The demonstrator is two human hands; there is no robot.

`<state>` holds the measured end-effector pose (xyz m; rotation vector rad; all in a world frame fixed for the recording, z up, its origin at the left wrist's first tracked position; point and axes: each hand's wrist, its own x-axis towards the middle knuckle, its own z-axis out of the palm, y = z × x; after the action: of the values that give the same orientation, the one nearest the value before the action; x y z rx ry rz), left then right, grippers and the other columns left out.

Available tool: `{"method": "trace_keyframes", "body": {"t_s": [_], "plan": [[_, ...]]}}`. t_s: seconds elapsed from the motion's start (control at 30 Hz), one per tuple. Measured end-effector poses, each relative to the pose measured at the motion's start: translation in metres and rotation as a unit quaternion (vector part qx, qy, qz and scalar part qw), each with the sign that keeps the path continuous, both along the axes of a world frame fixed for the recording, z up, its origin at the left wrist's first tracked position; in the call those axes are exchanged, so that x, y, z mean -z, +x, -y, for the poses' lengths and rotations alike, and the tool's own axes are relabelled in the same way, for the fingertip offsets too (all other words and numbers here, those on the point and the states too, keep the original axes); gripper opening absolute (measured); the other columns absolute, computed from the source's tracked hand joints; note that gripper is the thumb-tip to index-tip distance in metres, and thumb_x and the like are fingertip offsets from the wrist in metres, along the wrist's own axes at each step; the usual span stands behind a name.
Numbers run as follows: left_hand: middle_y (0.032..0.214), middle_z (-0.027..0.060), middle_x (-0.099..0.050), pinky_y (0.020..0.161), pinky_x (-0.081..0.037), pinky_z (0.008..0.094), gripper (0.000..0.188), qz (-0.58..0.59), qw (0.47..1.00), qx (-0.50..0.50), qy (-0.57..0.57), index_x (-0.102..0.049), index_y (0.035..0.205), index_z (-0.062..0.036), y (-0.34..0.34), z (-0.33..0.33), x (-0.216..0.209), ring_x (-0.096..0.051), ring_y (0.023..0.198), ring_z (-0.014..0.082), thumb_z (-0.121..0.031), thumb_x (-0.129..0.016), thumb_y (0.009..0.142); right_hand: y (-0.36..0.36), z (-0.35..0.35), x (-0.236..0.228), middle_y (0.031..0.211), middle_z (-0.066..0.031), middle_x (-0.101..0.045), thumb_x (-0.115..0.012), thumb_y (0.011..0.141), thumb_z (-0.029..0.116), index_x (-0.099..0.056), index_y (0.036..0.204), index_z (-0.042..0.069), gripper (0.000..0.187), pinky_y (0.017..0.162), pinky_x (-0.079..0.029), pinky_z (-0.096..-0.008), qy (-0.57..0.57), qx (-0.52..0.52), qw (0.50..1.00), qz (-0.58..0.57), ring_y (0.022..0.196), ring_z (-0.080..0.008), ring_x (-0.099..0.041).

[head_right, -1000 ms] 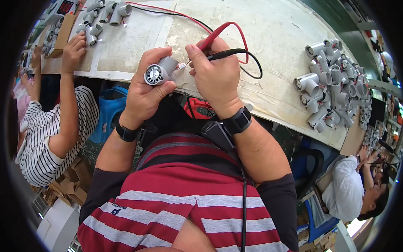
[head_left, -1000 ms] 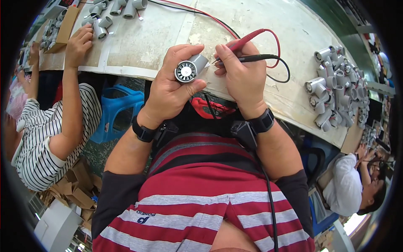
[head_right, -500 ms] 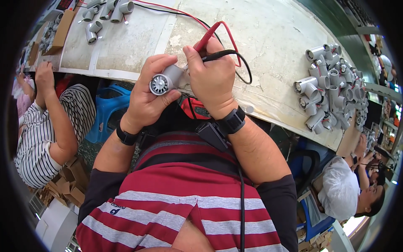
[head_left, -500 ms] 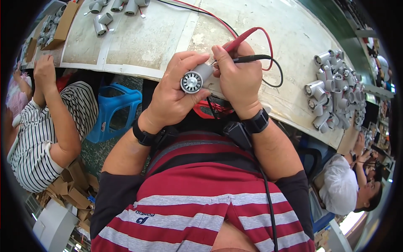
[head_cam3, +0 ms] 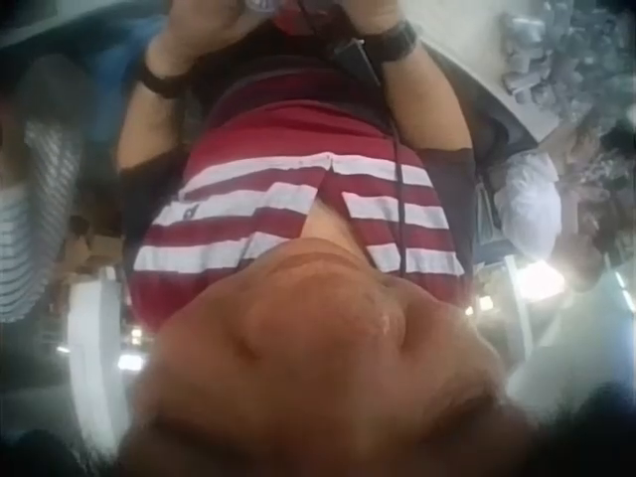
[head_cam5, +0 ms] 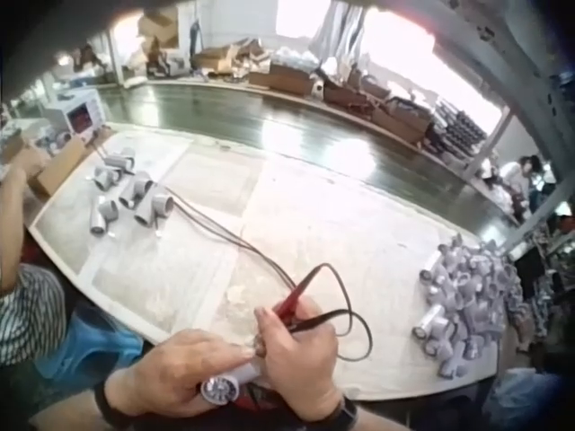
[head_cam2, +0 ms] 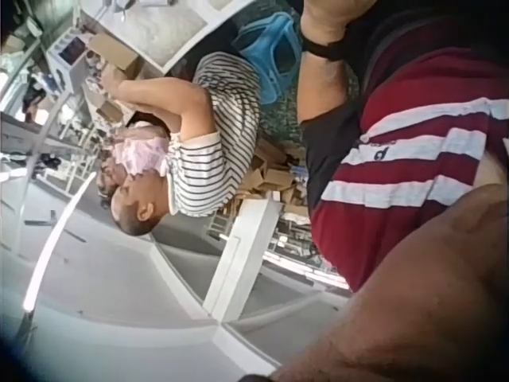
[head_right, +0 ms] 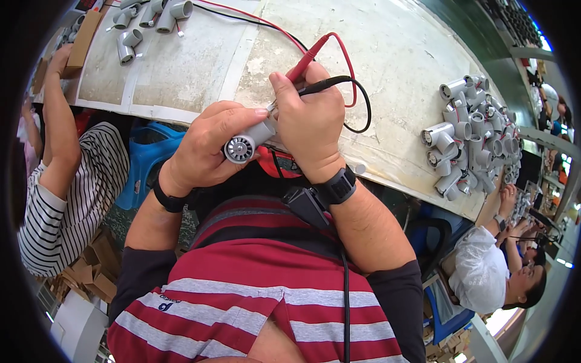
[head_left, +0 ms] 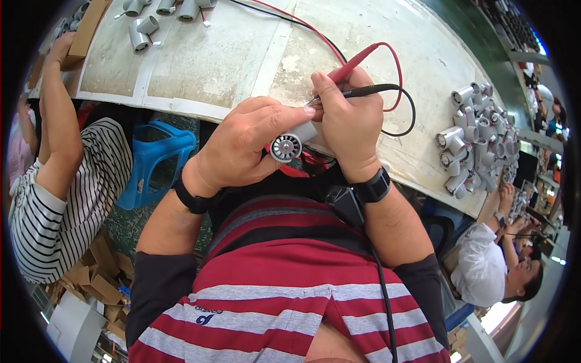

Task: The person tests electrical components by picking up a plastic housing from a pile, touching its internal parts with a multimeter probe, and setting it aside. This process is repeated for several housings, occasionally rotating the component or moving the pile to reach more.

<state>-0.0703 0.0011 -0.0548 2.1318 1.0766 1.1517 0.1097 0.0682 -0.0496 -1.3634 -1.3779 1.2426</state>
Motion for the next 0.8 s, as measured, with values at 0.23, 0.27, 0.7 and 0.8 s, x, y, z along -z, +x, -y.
{"method": "trace_keyframes", "body": {"t_s": [0.23, 0.27, 0.7, 0.8], "plan": [[0.113, 0.0122, -0.075, 0.09, -0.054, 0.0427, 0.055, 0.004, 1.0, -0.006, 0.025, -0.065, 0.134, -0.0056, -0.005, -0.004, 0.013, -0.071, 0.102, 0.0334, -0.011, -0.079, 0.082, 0.001, 0.009, 0.012, 0.075, -0.0045, -0.069, -0.077, 0.096, 0.008, -0.065, 0.096, 0.001, 0.014, 0.056, -0.049, -0.0231, 0.081, 0.007, 0.996, 0.043, 0.062, -0.0086, -0.063], [0.113, 0.0122, -0.074, 0.09, -0.054, 0.0429, 0.055, 0.009, 1.0, -0.006, 0.024, -0.065, 0.134, -0.0058, -0.005, -0.004, 0.014, -0.072, 0.102, 0.0333, -0.012, -0.079, 0.081, 0.001, 0.008, 0.012, 0.075, -0.0041, -0.069, -0.077, 0.096, 0.007, -0.065, 0.097, 0.001, 0.014, 0.056, -0.048, -0.0229, 0.08, 0.001, 0.996, 0.042, 0.062, -0.0083, -0.063], [0.111, 0.0124, -0.075, 0.089, -0.055, 0.0429, 0.059, 0.031, 0.998, -0.026, 0.037, -0.063, 0.136, -0.0066, -0.001, -0.003, 0.018, -0.072, 0.101, 0.0339, -0.011, -0.08, 0.08, 0.002, 0.006, 0.015, 0.076, -0.0024, -0.068, -0.077, 0.096, 0.006, -0.065, 0.097, 0.001, 0.012, 0.055, -0.047, -0.0221, 0.103, -0.006, 0.994, 0.042, 0.061, -0.0073, -0.061], [0.111, 0.0124, -0.075, 0.088, -0.054, 0.0432, 0.06, 0.043, 0.998, -0.024, 0.03, -0.062, 0.137, -0.0067, -0.002, -0.004, 0.018, -0.071, 0.1, 0.0346, -0.01, -0.079, 0.079, 0.0, 0.007, 0.013, 0.076, -0.0023, -0.068, -0.077, 0.096, 0.006, -0.065, 0.097, 0.001, 0.012, 0.055, -0.047, -0.0222, 0.1, -0.006, 0.994, 0.033, 0.06, -0.0074, -0.061]]}}
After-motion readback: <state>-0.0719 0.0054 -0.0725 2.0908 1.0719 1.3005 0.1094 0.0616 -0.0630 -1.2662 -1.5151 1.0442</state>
